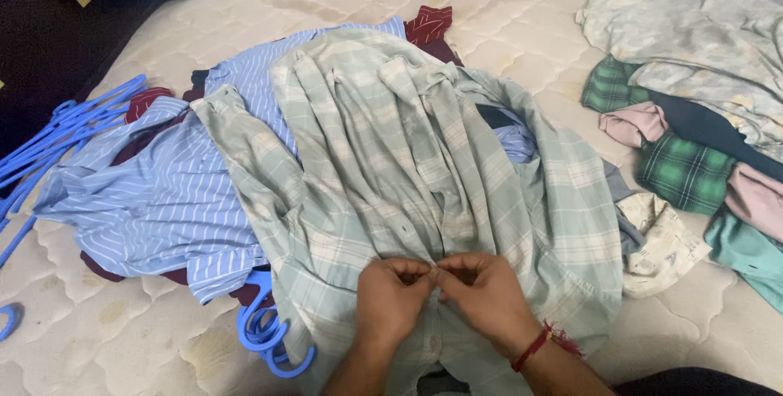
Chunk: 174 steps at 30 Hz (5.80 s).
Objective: The person lays a light green plaid shirt on a bed, selects a blue plastic hanger, and places the hanger inside the shirt. They then button the shirt front and collar while it remains on the hanger, smoothing the fabric as they work.
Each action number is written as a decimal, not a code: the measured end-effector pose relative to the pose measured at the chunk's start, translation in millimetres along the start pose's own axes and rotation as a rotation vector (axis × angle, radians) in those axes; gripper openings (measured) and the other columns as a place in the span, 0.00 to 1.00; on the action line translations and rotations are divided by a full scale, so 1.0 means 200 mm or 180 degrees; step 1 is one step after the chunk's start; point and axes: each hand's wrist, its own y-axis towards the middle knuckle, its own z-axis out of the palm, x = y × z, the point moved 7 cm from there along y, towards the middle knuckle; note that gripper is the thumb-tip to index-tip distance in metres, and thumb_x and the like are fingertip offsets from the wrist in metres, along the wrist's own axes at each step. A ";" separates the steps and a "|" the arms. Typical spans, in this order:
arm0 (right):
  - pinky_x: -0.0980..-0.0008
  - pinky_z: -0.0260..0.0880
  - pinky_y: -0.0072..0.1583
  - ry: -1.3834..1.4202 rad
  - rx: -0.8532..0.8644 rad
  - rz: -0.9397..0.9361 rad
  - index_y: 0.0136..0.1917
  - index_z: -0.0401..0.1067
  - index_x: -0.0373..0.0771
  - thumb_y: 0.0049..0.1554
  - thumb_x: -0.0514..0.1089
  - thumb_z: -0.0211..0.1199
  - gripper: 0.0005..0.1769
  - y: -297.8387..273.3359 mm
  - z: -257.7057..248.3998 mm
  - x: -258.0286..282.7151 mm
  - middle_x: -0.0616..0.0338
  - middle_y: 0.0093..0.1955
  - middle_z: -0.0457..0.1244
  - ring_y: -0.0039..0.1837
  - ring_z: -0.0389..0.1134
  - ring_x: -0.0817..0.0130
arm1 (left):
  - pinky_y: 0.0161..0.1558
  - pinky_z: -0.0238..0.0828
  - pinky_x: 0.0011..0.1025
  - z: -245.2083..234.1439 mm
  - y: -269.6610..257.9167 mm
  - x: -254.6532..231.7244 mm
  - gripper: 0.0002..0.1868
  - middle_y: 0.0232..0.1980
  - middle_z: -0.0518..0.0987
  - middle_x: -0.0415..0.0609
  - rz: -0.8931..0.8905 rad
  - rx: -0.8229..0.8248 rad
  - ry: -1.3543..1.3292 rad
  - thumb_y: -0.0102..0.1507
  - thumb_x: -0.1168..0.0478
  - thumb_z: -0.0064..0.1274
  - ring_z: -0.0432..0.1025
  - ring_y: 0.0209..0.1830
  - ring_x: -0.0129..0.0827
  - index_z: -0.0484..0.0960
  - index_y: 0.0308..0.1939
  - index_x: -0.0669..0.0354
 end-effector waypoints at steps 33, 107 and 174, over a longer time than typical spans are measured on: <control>0.41 0.50 0.69 -0.2993 -0.2675 -0.0154 0.77 0.61 0.49 0.39 0.62 0.79 0.56 -0.02 -0.63 0.14 0.44 0.78 0.46 0.76 0.45 0.44 | 0.55 0.62 0.50 -0.80 -0.07 -0.06 0.34 0.52 0.79 0.61 0.1336 -0.3415 0.2149 0.45 0.48 0.68 0.71 0.54 0.57 0.86 0.53 0.60; 0.43 0.39 0.77 -0.2464 0.0457 -0.2645 0.74 0.60 0.45 0.59 0.55 0.62 0.33 -0.18 0.07 0.24 0.47 0.78 0.51 0.81 0.46 0.47 | 0.68 0.62 0.59 -0.90 0.06 0.10 0.25 0.66 0.78 0.56 -0.0962 -0.0441 -0.3959 0.64 0.57 0.52 0.72 0.65 0.52 0.75 0.65 0.61; 0.62 0.74 0.55 -0.2195 -0.0504 -0.2067 0.57 0.78 0.43 0.51 0.45 0.66 0.20 -0.06 0.02 0.43 0.53 0.56 0.70 0.54 0.73 0.59 | 0.74 0.45 0.55 -0.73 -0.20 -0.29 0.13 0.59 0.81 0.56 0.2477 -0.1521 0.1234 0.56 0.71 0.50 0.66 0.69 0.54 0.87 0.41 0.59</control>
